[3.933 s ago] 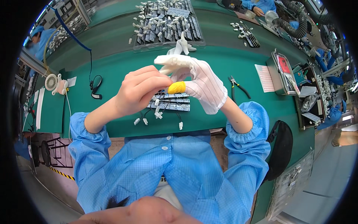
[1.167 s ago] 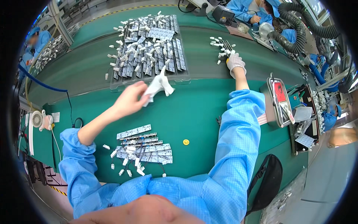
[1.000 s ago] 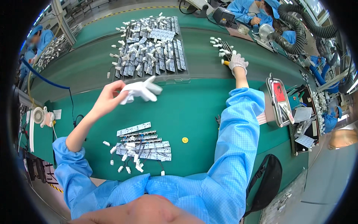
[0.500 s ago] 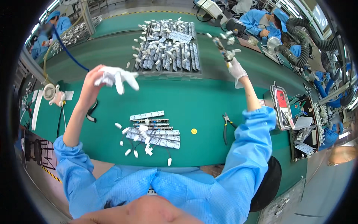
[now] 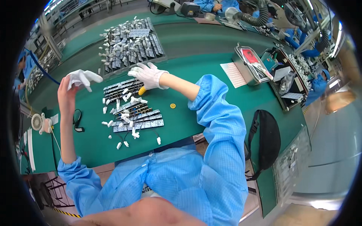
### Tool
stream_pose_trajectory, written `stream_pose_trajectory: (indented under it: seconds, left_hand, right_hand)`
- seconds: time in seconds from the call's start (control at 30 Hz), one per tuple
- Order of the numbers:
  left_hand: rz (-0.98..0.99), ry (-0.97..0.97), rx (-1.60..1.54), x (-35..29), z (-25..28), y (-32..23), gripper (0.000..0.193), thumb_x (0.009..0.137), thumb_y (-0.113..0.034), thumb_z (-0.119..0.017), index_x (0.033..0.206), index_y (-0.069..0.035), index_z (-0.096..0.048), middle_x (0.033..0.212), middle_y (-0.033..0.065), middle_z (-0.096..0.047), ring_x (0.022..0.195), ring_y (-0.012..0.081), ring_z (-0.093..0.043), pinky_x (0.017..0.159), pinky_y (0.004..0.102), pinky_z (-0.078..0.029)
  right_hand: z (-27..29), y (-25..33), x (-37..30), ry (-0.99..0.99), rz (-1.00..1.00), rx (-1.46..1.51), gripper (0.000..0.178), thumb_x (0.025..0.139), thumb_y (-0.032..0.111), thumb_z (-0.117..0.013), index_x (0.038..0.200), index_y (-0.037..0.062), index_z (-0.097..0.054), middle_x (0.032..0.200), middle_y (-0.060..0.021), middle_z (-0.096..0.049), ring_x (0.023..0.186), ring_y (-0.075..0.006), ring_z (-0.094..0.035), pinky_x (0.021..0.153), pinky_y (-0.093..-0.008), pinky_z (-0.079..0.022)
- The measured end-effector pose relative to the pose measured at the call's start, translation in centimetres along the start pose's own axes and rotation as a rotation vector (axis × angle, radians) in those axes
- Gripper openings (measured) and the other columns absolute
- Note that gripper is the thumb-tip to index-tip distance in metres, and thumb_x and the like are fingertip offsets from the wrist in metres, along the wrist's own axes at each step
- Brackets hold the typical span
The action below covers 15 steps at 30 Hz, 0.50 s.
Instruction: Manually assembling and inspecting circuit boards by attaching components and using an electric torque screwdriver.
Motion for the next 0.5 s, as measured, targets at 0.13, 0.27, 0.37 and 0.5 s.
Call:
stream_pose_trajectory:
  seconds: [0.13, 0.27, 0.37, 0.5]
  left_hand:
    - [-0.039, -0.088, 0.143, 0.1, -0.8, 0.0, 0.020, 0.093, -0.022, -0.057, 0.102, -0.005, -0.061, 0.094, -0.0002, -0.062, 0.085, 0.0065, -0.058, 0.070, 0.0243, -0.047]
    - [-0.112, 0.096, 0.451, 0.1, -7.0, -1.4, 0.021, 0.084, -0.025, -0.068, 0.093, -0.006, -0.067, 0.081, -0.0017, -0.064, 0.071, 0.0054, -0.056, 0.060, 0.0214, -0.045]
    - [-0.380, 0.202, 0.614, 0.3, -10.4, -1.7, 0.020, 0.084, -0.021, -0.067, 0.079, -0.002, -0.068, 0.071, -0.0019, -0.062, 0.062, 0.0041, -0.051, 0.054, 0.0207, -0.040]
    - [-0.151, 0.284, 0.750, 1.2, -11.7, -3.0, 0.023, 0.084, -0.022, -0.068, 0.081, 0.000, -0.066, 0.069, -0.0015, -0.060, 0.063, 0.0041, -0.050, 0.056, 0.0209, -0.041]
  right_hand:
    - [3.1, -0.5, 0.0, -0.280, 0.016, 0.317, 0.073, 0.075, 0.009, -0.071, 0.137, 0.0046, -0.034, 0.137, -0.0189, -0.042, 0.128, -0.0302, -0.042, 0.104, -0.0339, -0.037]
    - [7.7, 4.3, -0.4, -0.471, 0.060, 0.735, 0.086, 0.079, 0.022, -0.073, 0.145, 0.0063, -0.020, 0.139, -0.0193, -0.040, 0.125, -0.0310, -0.045, 0.104, -0.0406, -0.036]
    - [8.2, 5.6, 0.3, -0.495, 0.004, 0.760, 0.069, 0.079, 0.023, -0.073, 0.137, 0.0054, -0.040, 0.123, -0.0179, -0.057, 0.108, -0.0253, -0.058, 0.094, -0.0357, -0.045]
    - [9.3, 4.0, -0.4, -0.527, -0.189, 1.003, 0.021, 0.083, 0.020, -0.067, 0.096, 0.0033, -0.070, 0.077, -0.0041, -0.068, 0.066, -0.0068, -0.057, 0.060, -0.0239, -0.047]
Point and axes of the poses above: each hand's wrist, its own x-axis towards the middle knuckle, its own z-axis out of the back of the hand, y = z × x, the point moved 3 cm from there along x, towards the middle knuckle
